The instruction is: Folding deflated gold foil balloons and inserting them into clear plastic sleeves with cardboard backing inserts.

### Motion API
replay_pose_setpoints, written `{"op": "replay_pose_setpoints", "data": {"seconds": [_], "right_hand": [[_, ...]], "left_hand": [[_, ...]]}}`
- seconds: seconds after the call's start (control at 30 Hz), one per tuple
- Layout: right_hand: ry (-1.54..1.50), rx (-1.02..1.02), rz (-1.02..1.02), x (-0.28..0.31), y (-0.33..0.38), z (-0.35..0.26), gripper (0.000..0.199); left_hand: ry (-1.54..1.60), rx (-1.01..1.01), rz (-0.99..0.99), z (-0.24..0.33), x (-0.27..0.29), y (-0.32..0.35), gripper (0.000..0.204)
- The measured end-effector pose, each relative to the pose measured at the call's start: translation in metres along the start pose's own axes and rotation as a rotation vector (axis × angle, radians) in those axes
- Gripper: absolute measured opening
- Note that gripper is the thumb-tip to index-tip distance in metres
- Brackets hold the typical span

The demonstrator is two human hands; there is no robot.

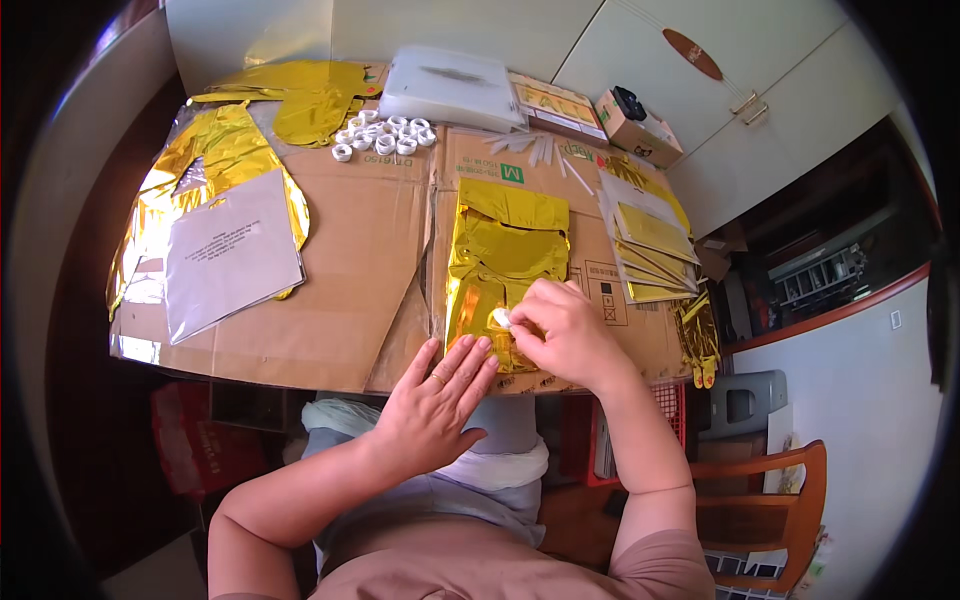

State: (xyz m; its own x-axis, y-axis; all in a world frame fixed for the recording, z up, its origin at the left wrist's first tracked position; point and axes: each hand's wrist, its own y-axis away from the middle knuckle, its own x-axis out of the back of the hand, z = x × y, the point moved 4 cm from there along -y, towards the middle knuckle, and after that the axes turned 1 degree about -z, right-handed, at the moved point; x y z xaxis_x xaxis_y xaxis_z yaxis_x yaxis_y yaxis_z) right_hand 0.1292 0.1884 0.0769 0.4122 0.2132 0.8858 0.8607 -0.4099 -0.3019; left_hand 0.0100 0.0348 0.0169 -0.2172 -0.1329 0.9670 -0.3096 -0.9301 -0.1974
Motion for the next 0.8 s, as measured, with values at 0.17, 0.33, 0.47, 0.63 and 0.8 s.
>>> {"op": "replay_pose_setpoints", "data": {"seconds": [0.17,0.33,0.47,0.63,0.8], "right_hand": [[0.149,0.079,0.03,0.004,0.0,-0.002,0.007],[0.132,-0.001,0.149,0.011,0.004,0.005,0.008],[0.028,-0.25,0.243,0.024,-0.002,0.03,0.01],[-0.128,-0.344,0.25,0.048,-0.053,0.126,0.018],[-0.379,-0.452,-0.135,0.037,-0.116,0.185,0.033]], "left_hand": [[0.011,0.002,-0.005,0.001,0.001,-0.001,0.091],[0.019,0.009,-0.016,0.001,0.0,0.0,0.091],[0.025,0.014,-0.028,0.0,0.0,0.0,0.091],[0.017,0.004,-0.041,0.001,-0.002,-0.004,0.092],[0.012,0.016,-0.045,0.001,0.004,-0.003,0.093]]}}
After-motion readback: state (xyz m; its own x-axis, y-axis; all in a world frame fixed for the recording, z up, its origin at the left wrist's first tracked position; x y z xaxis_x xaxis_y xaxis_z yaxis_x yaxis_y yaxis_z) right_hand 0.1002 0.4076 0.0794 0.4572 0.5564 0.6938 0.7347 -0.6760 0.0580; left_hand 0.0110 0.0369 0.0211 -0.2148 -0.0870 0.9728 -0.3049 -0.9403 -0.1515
